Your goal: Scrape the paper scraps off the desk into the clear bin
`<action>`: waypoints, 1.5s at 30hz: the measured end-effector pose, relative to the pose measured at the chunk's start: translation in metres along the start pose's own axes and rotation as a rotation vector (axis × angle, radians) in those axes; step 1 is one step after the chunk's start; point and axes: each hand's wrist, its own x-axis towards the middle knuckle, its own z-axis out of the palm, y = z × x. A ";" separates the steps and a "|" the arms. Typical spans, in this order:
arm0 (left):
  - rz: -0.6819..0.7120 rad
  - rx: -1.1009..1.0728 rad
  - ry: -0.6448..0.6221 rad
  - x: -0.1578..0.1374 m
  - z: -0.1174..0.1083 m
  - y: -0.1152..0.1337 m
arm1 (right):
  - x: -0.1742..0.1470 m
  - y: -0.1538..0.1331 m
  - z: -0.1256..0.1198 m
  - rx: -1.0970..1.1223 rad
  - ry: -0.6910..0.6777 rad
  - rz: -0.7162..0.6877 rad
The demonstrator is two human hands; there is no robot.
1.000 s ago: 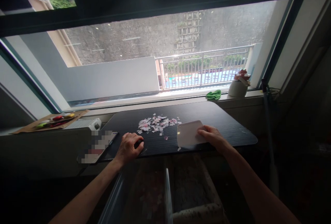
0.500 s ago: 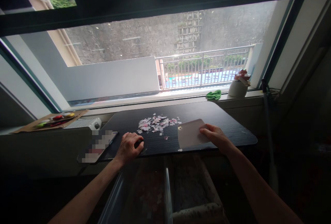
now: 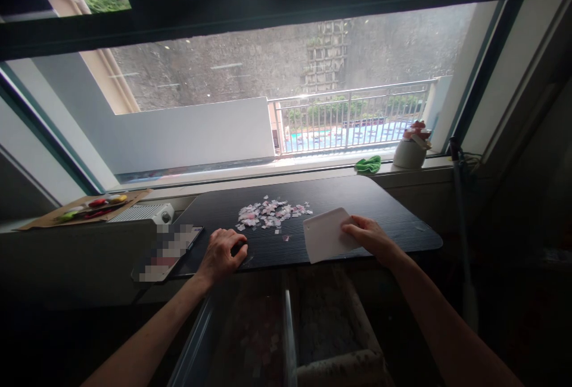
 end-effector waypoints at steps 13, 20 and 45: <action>-0.007 0.013 -0.023 0.001 -0.001 0.001 | 0.014 0.001 0.073 -0.056 0.047 -0.212; -0.028 0.028 -0.043 0.001 -0.001 0.003 | 0.009 -0.009 0.074 -0.120 0.081 -0.269; -0.026 0.016 -0.024 0.000 0.000 0.003 | -0.006 -0.015 0.060 -0.373 0.108 -0.288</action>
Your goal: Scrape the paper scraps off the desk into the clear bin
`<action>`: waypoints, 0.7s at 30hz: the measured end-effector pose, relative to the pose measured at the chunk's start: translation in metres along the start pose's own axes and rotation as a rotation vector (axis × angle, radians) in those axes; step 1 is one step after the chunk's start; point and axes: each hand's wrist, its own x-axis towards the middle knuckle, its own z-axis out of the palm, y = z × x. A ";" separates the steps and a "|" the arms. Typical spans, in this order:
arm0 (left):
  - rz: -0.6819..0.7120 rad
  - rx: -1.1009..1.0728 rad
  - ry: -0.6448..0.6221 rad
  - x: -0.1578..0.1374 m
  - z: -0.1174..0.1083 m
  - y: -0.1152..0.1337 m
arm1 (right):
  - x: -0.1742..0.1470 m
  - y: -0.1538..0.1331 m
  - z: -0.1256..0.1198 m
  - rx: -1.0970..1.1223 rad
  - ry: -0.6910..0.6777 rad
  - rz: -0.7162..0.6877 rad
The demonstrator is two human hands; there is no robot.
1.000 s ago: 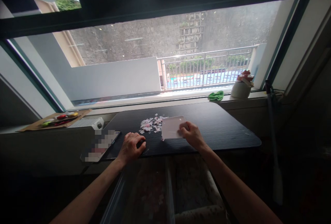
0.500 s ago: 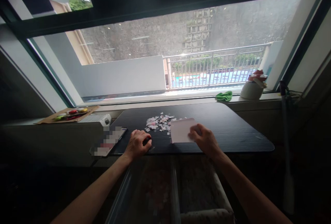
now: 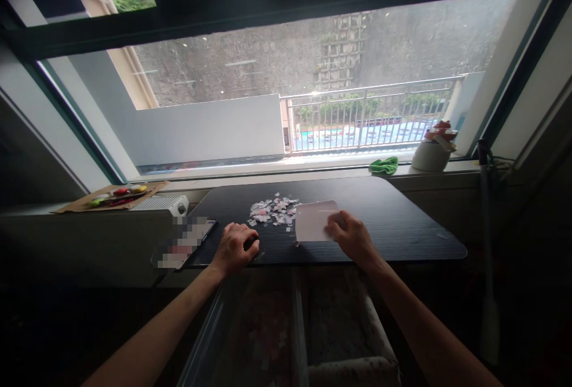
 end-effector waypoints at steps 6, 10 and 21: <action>-0.004 0.005 -0.005 0.000 0.000 0.000 | 0.009 0.002 0.004 -0.005 0.020 -0.010; -0.002 0.007 0.004 0.000 0.001 0.000 | 0.007 0.008 0.000 0.031 0.041 -0.006; -0.010 0.013 -0.010 0.000 0.000 0.001 | -0.002 -0.001 -0.013 0.066 0.026 0.046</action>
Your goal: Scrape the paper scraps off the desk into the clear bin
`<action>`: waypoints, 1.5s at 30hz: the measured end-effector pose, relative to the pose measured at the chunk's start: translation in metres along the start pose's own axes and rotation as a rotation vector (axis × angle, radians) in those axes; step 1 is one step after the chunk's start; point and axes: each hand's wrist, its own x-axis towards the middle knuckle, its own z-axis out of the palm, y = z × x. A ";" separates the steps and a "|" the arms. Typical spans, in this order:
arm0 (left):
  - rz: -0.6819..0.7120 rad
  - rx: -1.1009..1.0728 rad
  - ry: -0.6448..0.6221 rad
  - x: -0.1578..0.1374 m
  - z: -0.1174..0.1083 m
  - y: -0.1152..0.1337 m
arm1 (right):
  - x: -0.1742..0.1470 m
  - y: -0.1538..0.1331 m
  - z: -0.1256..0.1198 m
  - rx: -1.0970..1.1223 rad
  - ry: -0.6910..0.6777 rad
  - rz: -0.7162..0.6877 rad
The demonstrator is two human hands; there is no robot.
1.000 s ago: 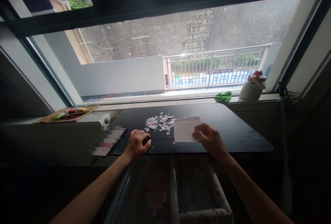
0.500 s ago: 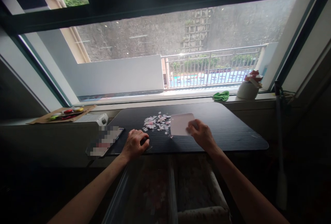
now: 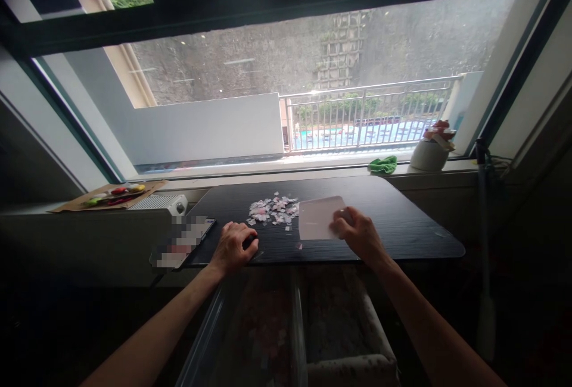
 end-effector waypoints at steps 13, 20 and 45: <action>0.011 -0.027 0.022 0.000 -0.001 0.000 | 0.001 0.000 0.003 -0.005 -0.012 -0.025; 0.034 -0.019 0.087 -0.001 -0.002 0.000 | 0.001 -0.004 0.008 0.038 -0.042 0.005; 0.004 -0.044 0.047 -0.001 -0.003 0.002 | 0.001 0.012 0.013 0.201 -0.083 0.094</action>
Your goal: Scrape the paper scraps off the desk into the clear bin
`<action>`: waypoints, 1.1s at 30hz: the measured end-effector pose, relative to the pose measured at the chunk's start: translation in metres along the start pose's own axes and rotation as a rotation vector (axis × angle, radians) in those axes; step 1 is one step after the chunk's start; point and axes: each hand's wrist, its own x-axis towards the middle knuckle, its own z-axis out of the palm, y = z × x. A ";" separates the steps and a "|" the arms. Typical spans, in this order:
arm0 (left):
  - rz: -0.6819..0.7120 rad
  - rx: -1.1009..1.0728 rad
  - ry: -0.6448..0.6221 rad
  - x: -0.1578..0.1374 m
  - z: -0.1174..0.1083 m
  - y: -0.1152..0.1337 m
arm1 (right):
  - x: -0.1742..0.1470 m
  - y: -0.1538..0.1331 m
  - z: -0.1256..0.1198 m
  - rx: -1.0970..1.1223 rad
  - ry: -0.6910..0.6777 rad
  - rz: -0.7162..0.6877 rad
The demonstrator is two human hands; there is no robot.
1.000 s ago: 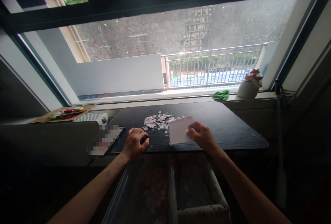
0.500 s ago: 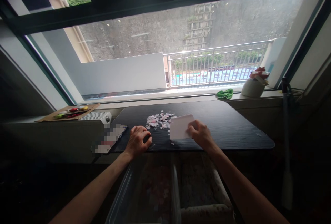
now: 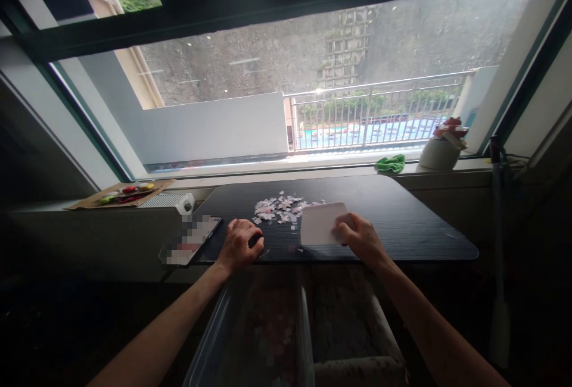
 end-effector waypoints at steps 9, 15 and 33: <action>0.008 -0.012 0.012 0.001 0.002 -0.002 | -0.005 -0.002 -0.021 -0.102 -0.031 0.034; 0.025 0.004 0.034 0.000 0.003 -0.003 | -0.004 0.008 -0.049 -0.051 0.052 0.033; 0.037 0.012 0.021 0.000 0.000 -0.004 | -0.005 0.022 -0.060 0.145 -0.118 0.232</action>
